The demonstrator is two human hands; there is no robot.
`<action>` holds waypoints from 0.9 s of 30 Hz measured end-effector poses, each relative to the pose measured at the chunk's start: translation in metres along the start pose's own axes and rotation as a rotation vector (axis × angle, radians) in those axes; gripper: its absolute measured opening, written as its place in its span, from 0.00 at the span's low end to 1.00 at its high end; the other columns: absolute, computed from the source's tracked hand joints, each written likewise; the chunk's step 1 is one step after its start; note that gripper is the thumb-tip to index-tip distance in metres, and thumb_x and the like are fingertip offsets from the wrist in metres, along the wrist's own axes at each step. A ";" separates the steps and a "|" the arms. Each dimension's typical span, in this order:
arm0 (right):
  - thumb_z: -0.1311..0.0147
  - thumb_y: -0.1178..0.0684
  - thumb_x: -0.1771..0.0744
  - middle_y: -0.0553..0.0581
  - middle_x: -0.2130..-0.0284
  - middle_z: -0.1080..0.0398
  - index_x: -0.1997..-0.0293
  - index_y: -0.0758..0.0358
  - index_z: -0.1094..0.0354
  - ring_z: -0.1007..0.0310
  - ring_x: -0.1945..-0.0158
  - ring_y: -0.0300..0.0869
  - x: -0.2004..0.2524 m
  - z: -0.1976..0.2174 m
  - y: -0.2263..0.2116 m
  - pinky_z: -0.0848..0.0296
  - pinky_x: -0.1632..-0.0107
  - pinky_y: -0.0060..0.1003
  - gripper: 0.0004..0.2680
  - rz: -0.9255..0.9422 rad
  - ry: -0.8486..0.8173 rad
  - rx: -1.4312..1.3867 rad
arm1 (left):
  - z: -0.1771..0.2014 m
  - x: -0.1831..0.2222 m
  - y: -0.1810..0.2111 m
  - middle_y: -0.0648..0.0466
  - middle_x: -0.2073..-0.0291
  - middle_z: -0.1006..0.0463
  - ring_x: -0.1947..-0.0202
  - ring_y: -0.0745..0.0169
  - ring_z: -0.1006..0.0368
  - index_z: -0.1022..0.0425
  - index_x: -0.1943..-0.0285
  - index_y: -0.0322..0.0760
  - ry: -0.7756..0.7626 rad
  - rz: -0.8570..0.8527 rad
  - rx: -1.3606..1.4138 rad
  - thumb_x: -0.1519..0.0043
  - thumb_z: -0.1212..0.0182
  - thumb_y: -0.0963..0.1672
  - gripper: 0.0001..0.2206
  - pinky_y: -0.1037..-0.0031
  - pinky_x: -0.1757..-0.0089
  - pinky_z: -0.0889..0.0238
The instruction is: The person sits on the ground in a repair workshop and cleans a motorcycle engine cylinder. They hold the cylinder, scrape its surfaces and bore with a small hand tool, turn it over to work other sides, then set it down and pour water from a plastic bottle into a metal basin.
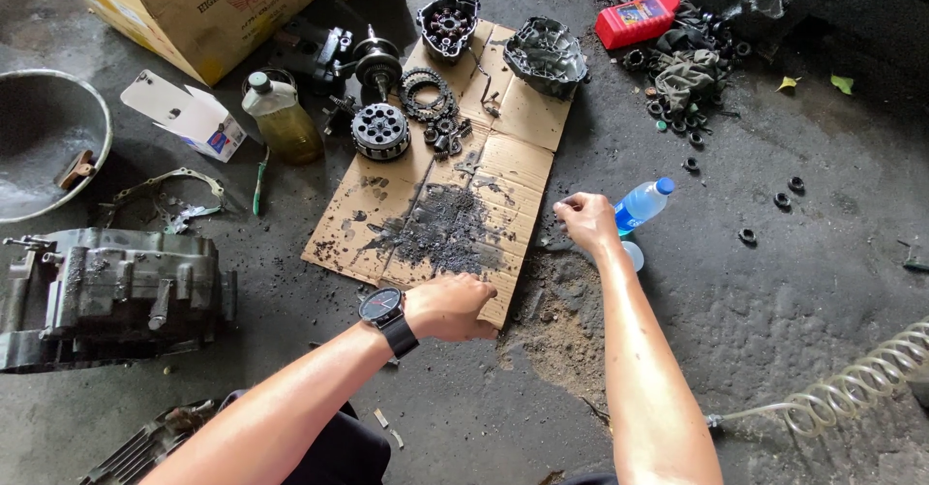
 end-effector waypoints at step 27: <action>0.43 0.52 0.33 0.58 0.64 0.20 0.52 0.66 0.23 0.19 0.65 0.39 -0.004 -0.001 -0.003 0.21 0.58 0.36 0.09 0.037 -0.008 0.035 | -0.004 -0.004 0.001 0.37 0.61 0.20 0.55 0.39 0.23 0.26 0.51 0.27 0.006 -0.024 0.022 0.43 0.32 0.53 0.25 0.56 0.54 0.29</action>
Point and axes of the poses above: each hand's wrist, its own x-axis away from the middle knuckle, its own z-axis out of the back of the hand, y = z × x, the point moved 4 cm from there along -x, towards the middle knuckle
